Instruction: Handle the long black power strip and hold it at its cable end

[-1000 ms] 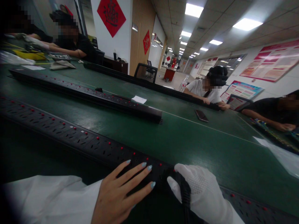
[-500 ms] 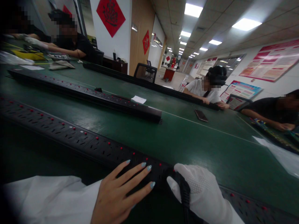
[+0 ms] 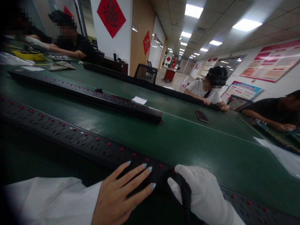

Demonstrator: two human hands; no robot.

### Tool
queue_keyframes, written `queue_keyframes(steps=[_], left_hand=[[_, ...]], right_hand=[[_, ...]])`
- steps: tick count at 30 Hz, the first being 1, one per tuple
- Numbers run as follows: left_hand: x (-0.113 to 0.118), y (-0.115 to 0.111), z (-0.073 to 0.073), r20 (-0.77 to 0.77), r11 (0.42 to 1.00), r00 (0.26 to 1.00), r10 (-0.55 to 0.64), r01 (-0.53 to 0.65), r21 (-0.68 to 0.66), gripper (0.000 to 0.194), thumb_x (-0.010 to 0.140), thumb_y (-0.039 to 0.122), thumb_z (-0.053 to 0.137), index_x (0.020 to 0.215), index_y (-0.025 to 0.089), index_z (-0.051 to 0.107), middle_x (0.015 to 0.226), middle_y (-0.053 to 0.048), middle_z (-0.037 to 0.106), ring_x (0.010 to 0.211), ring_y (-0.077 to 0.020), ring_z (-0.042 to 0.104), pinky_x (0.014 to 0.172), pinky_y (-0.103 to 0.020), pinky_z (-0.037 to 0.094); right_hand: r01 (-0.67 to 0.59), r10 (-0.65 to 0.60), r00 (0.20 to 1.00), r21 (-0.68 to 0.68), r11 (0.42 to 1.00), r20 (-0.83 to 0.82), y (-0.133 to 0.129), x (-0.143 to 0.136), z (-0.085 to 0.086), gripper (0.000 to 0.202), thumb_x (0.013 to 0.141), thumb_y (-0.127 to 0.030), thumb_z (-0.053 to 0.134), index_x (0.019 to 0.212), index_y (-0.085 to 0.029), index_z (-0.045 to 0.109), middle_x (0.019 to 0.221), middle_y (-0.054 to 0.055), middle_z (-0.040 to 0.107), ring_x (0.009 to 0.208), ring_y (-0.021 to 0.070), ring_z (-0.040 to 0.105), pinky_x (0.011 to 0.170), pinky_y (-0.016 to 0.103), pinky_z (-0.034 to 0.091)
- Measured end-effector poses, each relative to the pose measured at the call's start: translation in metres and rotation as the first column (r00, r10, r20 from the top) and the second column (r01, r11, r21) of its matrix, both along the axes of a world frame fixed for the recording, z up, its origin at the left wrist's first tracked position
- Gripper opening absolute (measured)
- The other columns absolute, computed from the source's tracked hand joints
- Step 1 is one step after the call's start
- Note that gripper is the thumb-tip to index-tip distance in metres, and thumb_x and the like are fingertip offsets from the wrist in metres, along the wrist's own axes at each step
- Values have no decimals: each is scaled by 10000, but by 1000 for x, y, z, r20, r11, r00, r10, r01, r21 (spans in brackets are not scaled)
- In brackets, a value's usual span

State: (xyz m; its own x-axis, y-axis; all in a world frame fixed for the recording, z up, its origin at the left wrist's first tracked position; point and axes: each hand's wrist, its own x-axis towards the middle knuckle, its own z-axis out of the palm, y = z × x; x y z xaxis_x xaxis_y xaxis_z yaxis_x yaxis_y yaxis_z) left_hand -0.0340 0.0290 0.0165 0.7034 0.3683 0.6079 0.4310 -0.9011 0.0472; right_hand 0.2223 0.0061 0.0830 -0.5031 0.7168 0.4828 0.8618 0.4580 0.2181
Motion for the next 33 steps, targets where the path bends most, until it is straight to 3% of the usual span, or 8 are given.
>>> queue_keyframes(steps=[24,33], left_hand=[[-1,-1,2,-35,1000,999,13,-13,-15,438,899,205,477,1333,254,461,1393,-60,456,1357,-214,274,1086,-451,81],[2,-2,-1,24,1000,999,24,-24,-11,371,933,223,441,1297,264,502,1377,-52,479,1339,-204,314,1079,-440,104]], right_hand=[[-3,2,1000,-5,1000,-13,-1,-1,2,233,854,-359,529,836,-159,648,673,38,673,544,132,616,503,228,450],[-3,3,1000,-5,1000,-22,0,-1,2,222,856,-358,533,860,-165,642,694,34,682,571,133,629,543,229,474]])
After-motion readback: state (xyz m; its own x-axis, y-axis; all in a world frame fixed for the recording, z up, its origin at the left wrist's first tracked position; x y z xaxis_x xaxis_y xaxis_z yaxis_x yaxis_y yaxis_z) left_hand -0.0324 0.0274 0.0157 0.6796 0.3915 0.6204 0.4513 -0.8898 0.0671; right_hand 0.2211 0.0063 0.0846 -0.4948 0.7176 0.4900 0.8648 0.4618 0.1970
